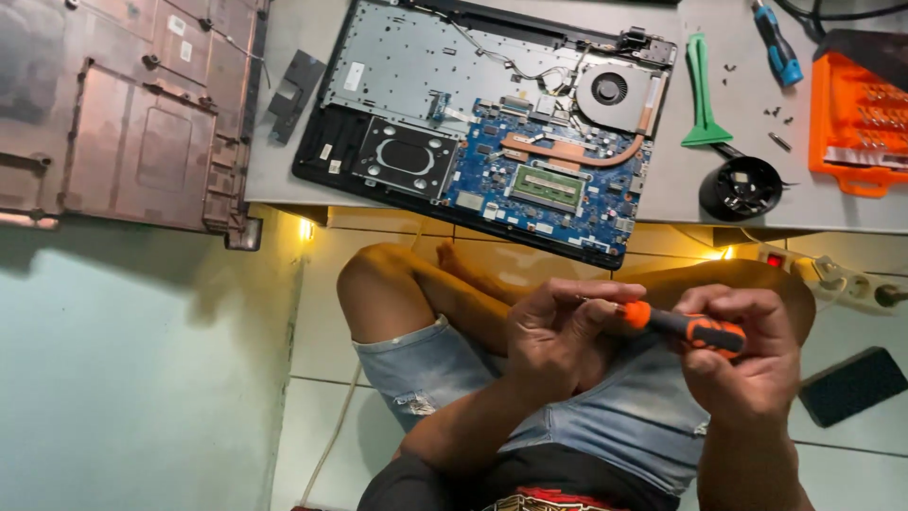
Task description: Repairing a laptop by unscrewing components from the motherboard and handling the cooling fan.
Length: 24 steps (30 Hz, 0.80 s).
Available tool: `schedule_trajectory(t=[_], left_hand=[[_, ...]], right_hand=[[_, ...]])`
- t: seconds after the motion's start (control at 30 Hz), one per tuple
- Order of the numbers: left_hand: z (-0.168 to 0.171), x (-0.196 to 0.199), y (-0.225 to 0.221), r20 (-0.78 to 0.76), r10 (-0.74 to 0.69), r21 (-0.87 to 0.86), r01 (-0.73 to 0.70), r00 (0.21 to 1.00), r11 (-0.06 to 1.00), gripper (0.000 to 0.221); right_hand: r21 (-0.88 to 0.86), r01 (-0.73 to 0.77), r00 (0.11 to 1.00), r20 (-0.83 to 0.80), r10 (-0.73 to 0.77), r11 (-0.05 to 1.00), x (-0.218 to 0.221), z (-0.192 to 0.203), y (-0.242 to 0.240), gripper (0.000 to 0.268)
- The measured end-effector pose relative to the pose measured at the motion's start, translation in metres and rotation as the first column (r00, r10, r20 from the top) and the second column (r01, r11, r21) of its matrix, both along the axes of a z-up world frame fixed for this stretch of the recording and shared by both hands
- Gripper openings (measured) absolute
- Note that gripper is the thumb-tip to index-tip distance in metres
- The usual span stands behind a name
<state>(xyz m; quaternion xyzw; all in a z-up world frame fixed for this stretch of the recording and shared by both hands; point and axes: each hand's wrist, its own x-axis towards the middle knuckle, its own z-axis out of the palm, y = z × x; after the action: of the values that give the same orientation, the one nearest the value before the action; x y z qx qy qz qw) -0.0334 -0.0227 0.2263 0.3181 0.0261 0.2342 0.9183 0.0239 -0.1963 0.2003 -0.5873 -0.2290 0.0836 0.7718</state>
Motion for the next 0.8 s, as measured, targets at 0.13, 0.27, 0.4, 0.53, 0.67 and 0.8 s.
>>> schedule_trajectory(t=[0.13, 0.27, 0.4, 0.53, 0.67, 0.8], left_hand=[[0.019, 0.003, 0.049, -0.043, -0.096, 0.377, 0.105, 0.994, 0.920, 0.019], [0.031, 0.011, 0.080, -0.033, -0.116, 0.618, 0.111, 0.993, 0.778, 0.023], [0.024, 0.016, 0.076, 0.091, -0.151, 0.655, 0.055, 0.984, 0.754, 0.022], [0.003, 0.020, 0.057, 0.135, -0.131, 0.621, 0.020, 0.982, 0.784, 0.020], [0.000, 0.023, 0.069, 0.190, -0.084, 0.668, -0.066, 0.978, 0.741, 0.021], [-0.003, 0.016, 0.078, 0.262, 0.023, 0.728, -0.213, 0.965, 0.651, 0.022]], right_hand=[[0.460, -0.018, 0.958, -0.245, 0.146, 0.888, 0.011, 0.003, 0.024, 0.047], [0.448, 0.048, 0.980, -0.195, 0.046, 0.893, 0.017, 0.003, 0.038, 0.047], [0.264, 0.034, 0.999, -0.013, -0.031, 0.964, 0.020, 0.004, 0.030, 0.046], [0.094, 0.173, 0.985, 0.014, -0.175, 0.981, 0.010, 0.003, 0.018, 0.040], [0.052, 0.240, 0.971, -0.009, -0.240, 0.969, 0.015, 0.003, 0.027, 0.059], [0.026, 0.176, 0.982, 0.068, -0.178, 0.984, 0.021, 0.003, 0.037, 0.054]])
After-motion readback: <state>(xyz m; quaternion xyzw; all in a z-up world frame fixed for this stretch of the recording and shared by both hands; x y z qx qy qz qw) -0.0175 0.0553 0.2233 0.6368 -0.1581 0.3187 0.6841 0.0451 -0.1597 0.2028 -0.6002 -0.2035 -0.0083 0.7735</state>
